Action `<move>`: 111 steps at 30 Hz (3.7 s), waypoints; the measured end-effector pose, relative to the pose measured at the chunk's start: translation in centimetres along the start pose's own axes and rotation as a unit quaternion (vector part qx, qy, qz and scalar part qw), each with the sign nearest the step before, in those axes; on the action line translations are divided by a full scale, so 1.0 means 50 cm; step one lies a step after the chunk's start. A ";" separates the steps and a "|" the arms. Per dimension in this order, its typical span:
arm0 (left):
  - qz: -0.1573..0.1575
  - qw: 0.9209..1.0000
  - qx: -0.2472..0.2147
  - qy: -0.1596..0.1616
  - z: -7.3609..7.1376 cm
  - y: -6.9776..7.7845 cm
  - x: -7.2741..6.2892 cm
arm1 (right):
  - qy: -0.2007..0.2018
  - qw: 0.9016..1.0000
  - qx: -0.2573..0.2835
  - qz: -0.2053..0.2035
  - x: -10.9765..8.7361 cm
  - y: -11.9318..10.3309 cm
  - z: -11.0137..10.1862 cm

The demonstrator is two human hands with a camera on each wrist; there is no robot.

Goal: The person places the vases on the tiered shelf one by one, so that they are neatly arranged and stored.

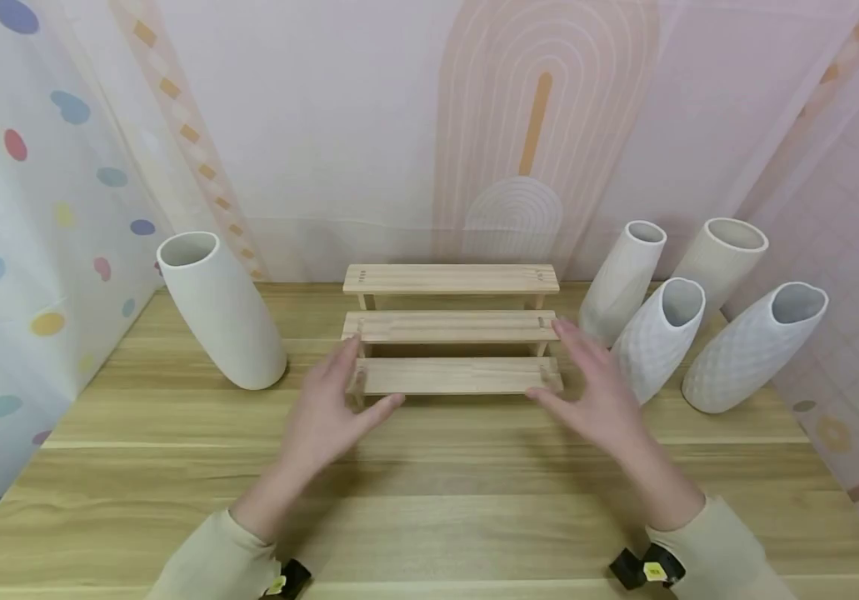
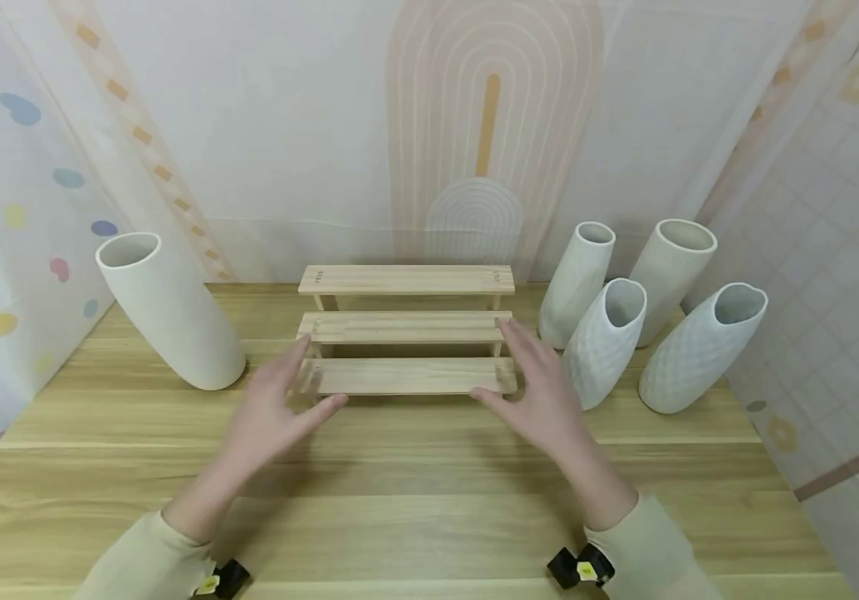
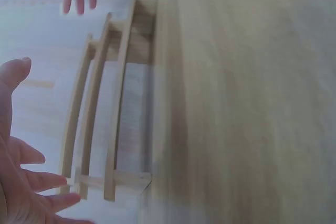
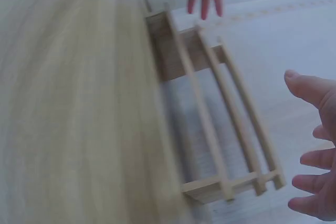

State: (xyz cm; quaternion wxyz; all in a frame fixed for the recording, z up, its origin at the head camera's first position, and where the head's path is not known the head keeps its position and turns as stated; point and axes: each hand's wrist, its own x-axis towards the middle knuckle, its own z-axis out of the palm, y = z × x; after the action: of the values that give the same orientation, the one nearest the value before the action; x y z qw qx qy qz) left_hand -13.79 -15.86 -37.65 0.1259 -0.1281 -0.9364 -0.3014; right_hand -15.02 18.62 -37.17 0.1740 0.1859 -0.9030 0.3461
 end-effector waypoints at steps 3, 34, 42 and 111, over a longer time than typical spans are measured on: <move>-0.024 0.998 -0.048 0.017 -0.015 -0.005 -0.003 | 0.019 0.999 0.022 0.025 -0.009 -0.012 -0.028; -0.178 0.936 -0.301 -0.044 -0.069 -0.091 -0.005 | 0.150 0.977 0.084 0.127 -0.017 0.066 -0.190; -0.181 0.932 -0.304 -0.079 -0.034 -0.100 0.003 | 0.127 0.977 0.143 0.099 0.001 0.101 -0.167; -0.173 0.956 -0.220 -0.085 -0.002 -0.125 0.039 | -0.005 0.945 0.327 -0.012 0.159 -0.191 0.090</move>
State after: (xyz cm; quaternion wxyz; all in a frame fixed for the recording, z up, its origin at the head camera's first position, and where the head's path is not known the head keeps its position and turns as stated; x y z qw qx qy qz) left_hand -17.58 -20.53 -40.29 -0.0394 -0.0139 -0.8622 -0.5049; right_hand -18.42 7.21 -31.46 0.1034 0.2454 -0.7390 0.6189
